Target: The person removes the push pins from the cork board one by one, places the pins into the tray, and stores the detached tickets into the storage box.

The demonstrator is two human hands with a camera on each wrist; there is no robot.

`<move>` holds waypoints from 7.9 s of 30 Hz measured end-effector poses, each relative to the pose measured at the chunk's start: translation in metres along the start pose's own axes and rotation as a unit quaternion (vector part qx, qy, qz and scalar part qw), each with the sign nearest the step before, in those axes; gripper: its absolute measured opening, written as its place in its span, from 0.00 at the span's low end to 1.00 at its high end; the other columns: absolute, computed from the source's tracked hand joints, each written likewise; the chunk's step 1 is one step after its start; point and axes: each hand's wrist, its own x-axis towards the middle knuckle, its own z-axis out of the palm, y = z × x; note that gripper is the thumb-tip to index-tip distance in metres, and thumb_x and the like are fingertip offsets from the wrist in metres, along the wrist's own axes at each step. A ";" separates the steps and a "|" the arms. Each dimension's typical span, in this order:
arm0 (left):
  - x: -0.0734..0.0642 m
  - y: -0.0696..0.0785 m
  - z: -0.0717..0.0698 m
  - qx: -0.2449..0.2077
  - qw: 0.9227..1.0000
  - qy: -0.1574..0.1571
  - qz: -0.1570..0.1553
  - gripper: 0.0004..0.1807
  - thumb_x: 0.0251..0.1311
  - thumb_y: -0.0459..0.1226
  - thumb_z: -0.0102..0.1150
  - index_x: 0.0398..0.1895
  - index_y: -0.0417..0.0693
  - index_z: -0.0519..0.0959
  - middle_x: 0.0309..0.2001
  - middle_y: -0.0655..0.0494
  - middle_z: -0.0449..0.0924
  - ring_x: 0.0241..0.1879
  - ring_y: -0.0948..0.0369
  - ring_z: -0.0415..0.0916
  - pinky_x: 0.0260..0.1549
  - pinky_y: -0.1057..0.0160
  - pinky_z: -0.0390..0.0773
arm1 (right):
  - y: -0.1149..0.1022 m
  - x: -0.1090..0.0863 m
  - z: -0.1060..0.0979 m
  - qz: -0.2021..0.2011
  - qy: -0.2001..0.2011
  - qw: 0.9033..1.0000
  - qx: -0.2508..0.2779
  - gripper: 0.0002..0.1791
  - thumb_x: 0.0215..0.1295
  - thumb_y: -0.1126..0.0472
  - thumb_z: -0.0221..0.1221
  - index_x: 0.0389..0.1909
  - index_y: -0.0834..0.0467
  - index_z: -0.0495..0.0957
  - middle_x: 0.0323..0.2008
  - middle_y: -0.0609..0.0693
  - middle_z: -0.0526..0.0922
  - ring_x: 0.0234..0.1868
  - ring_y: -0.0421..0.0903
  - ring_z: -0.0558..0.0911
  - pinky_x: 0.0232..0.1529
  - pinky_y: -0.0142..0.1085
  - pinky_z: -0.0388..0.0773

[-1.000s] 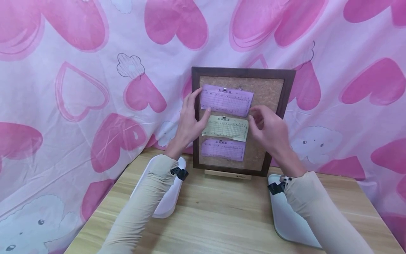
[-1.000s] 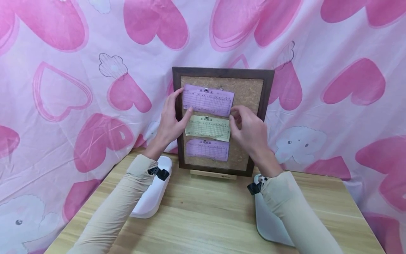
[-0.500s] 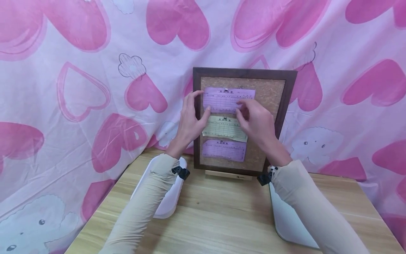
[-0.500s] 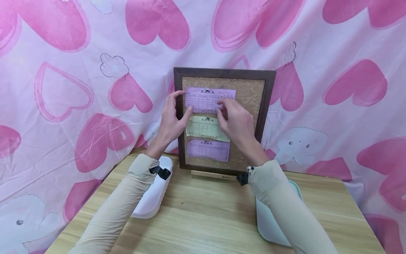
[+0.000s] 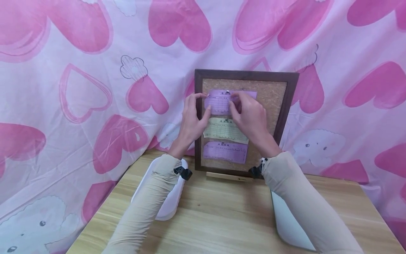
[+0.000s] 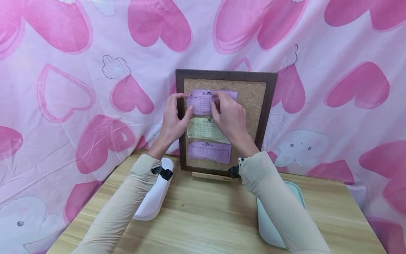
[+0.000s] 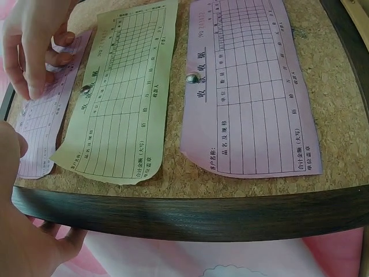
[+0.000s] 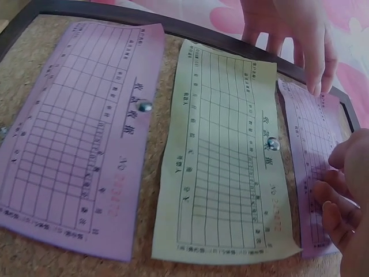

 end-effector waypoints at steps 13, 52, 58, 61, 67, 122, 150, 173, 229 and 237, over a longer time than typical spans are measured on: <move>-0.002 -0.003 0.000 0.005 1.000 0.004 -0.012 0.20 0.74 0.44 0.64 0.61 0.44 0.77 0.69 0.44 0.72 0.73 0.51 0.70 0.75 0.52 0.70 | -0.005 0.013 0.010 0.009 0.046 0.999 0.014 0.11 0.78 0.56 0.62 0.52 0.59 0.84 0.37 0.54 0.91 0.32 0.49 0.87 0.31 0.47 0.82; -0.001 -0.002 0.009 0.021 0.997 0.070 -0.010 0.11 0.76 0.43 0.64 0.47 0.43 0.82 0.62 0.45 0.78 0.61 0.52 0.78 0.58 0.52 0.80 | -0.005 0.014 0.014 -0.012 0.067 0.998 0.007 0.09 0.78 0.57 0.63 0.51 0.56 0.86 0.38 0.54 0.91 0.33 0.50 0.88 0.30 0.47 0.83; -0.001 -0.002 0.010 0.020 0.997 0.071 -0.010 0.11 0.76 0.43 0.64 0.47 0.44 0.82 0.62 0.45 0.78 0.61 0.52 0.78 0.58 0.52 0.80 | -0.005 0.013 0.015 -0.019 0.077 0.997 0.003 0.10 0.78 0.56 0.63 0.52 0.55 0.87 0.35 0.53 0.89 0.31 0.50 0.85 0.27 0.46 0.80; -0.001 -0.003 0.011 0.019 0.997 0.072 -0.009 0.11 0.76 0.43 0.64 0.47 0.44 0.82 0.62 0.45 0.78 0.61 0.52 0.78 0.58 0.52 0.80 | -0.005 0.012 0.016 -0.023 0.085 0.996 0.002 0.10 0.79 0.56 0.63 0.51 0.55 0.88 0.34 0.53 0.89 0.30 0.49 0.85 0.26 0.46 0.78; -0.001 -0.003 0.011 0.015 0.997 0.073 -0.005 0.11 0.76 0.43 0.64 0.47 0.44 0.82 0.62 0.45 0.78 0.62 0.52 0.78 0.58 0.52 0.80 | -0.004 0.012 0.016 -0.024 0.085 0.996 0.000 0.09 0.78 0.56 0.63 0.50 0.55 0.87 0.34 0.53 0.89 0.30 0.50 0.85 0.26 0.46 0.79; -0.001 0.001 0.013 0.021 0.996 0.082 -0.011 0.11 0.75 0.43 0.64 0.45 0.44 0.82 0.60 0.45 0.79 0.62 0.52 0.78 0.63 0.52 0.79 | 0.002 0.003 0.001 0.024 -0.002 0.998 0.056 0.07 0.78 0.55 0.63 0.46 0.56 0.83 0.33 0.49 0.85 0.31 0.46 0.81 0.35 0.37 0.77; -0.011 -0.001 -0.012 -0.026 0.993 0.113 -0.004 0.10 0.75 0.41 0.63 0.42 0.41 0.81 0.66 0.43 0.78 0.70 0.56 0.76 0.63 0.50 0.81 | 0.040 -0.040 -0.043 0.054 0.094 0.987 0.117 0.09 0.75 0.60 0.62 0.41 0.64 0.81 0.28 0.53 0.85 0.26 0.39 0.78 0.30 0.23 0.74; -0.052 0.005 -0.035 -0.098 0.980 0.170 -0.017 0.08 0.74 0.29 0.63 0.47 0.28 0.81 0.41 0.34 0.86 0.42 0.48 0.85 0.52 0.53 0.85 | 0.065 -0.113 -0.070 0.097 0.112 0.984 0.100 0.05 0.71 0.67 0.66 0.41 0.66 0.83 0.27 0.52 0.83 0.27 0.27 0.75 0.30 0.14 0.71; -0.135 -0.075 -0.116 -0.026 0.986 -0.091 -0.140 0.10 0.78 0.35 0.61 0.56 0.49 0.87 0.50 0.46 0.87 0.34 0.61 0.80 0.30 0.73 0.79 | 0.133 -0.254 -0.094 0.274 -0.182 0.944 0.027 0.06 0.71 0.61 0.70 0.43 0.59 0.87 0.34 0.52 0.91 0.29 0.34 0.82 0.29 0.28 0.81; -0.141 -0.078 -0.117 0.082 0.954 -0.218 -0.187 0.11 0.79 0.35 0.60 0.56 0.54 0.87 0.56 0.50 0.88 0.48 0.53 0.80 0.50 0.54 0.85 | 0.144 -0.261 -0.095 0.291 -0.260 0.920 0.042 0.06 0.69 0.66 0.69 0.44 0.61 0.87 0.34 0.50 0.90 0.31 0.36 0.82 0.30 0.30 0.82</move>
